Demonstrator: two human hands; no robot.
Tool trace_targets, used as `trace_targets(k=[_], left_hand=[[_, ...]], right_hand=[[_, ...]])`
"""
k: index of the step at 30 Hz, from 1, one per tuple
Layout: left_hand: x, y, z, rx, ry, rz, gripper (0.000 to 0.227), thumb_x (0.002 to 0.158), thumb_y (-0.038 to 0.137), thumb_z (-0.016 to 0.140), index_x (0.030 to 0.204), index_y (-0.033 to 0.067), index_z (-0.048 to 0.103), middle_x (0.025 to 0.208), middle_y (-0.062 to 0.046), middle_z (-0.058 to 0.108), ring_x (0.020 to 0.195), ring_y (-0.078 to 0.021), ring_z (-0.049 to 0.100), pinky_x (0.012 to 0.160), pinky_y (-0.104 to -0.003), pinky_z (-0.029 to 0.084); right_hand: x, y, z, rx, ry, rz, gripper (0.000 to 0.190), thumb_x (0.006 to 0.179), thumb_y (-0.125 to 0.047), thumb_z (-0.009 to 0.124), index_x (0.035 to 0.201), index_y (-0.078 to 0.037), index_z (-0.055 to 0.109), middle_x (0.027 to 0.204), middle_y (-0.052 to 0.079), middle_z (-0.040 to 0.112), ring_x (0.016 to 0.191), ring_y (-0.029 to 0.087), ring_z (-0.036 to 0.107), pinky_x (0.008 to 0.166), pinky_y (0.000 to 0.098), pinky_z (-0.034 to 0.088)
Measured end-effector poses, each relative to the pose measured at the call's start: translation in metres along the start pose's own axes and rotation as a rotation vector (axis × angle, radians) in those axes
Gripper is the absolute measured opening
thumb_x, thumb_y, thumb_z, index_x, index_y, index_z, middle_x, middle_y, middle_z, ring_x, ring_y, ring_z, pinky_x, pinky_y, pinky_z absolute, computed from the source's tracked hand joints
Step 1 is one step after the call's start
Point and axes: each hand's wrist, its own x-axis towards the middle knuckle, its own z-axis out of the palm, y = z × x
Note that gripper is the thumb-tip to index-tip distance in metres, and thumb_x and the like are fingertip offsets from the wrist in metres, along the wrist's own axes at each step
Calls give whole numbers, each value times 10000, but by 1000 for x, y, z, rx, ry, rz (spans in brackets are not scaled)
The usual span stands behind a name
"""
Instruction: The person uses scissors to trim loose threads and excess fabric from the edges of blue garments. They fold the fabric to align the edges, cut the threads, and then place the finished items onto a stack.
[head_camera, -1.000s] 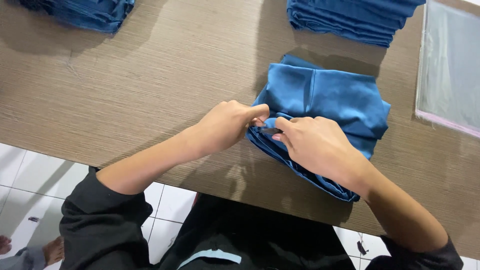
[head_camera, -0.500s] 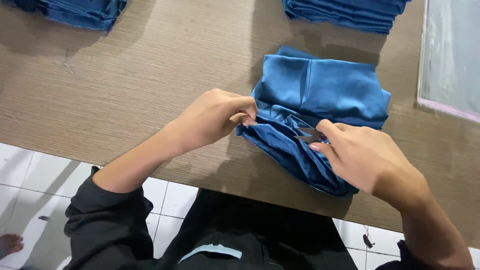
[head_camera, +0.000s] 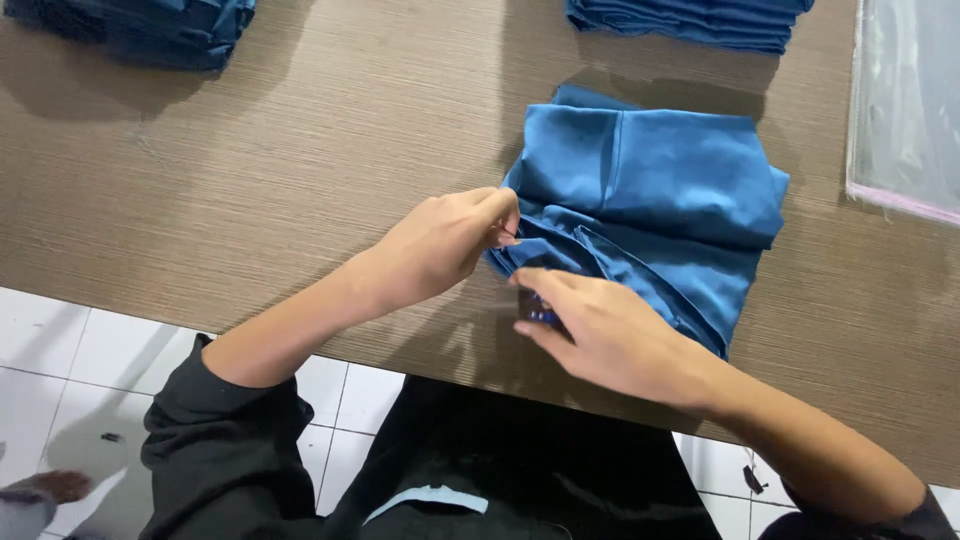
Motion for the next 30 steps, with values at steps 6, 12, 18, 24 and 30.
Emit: trace_targets(k=[6, 12, 18, 24, 30], left_hand=[[0, -2, 2, -24, -43, -42, 336, 802, -145, 432, 989, 130, 478, 977, -30, 672, 894, -212, 695, 636, -386, 480], [-2, 7, 0, 65, 25, -45, 154, 997, 11, 562, 1041, 126, 469, 873, -109, 588, 864, -418, 678, 675, -504, 559], [0, -2, 6, 7, 52, -42, 129, 1001, 61, 580, 1029, 146, 487, 856, -103, 607, 873, -380, 694, 683, -488, 563], [2, -9, 9, -15, 39, -49, 115, 1000, 108, 617, 993, 150, 511, 834, -96, 637, 888, -357, 708, 708, -483, 562], [2, -13, 10, -43, 54, -65, 118, 1005, 121, 631, 1000, 150, 517, 815, -101, 642, 881, -362, 705, 716, -486, 560]], right_hand=[[12, 9, -4, -187, -69, 287, 372, 991, -420, 574, 1226, -138, 516, 1221, 92, 688, 945, 399, 691, 701, 561, 541], [10, 11, -6, -265, 11, 212, 366, 1014, -307, 586, 1342, -144, 592, 1031, 93, 732, 853, 256, 773, 762, 302, 619], [8, 10, -1, -431, 63, 129, 274, 1033, -318, 549, 1231, -148, 634, 862, 63, 726, 669, 227, 763, 650, 277, 616], [15, 8, 2, -534, 96, 94, 226, 1045, -297, 527, 1169, -133, 621, 783, 61, 692, 592, 243, 734, 569, 314, 605], [18, 7, -4, -505, 44, 94, 207, 1069, -292, 458, 1062, -142, 600, 702, 33, 647, 527, 251, 719, 501, 339, 588]])
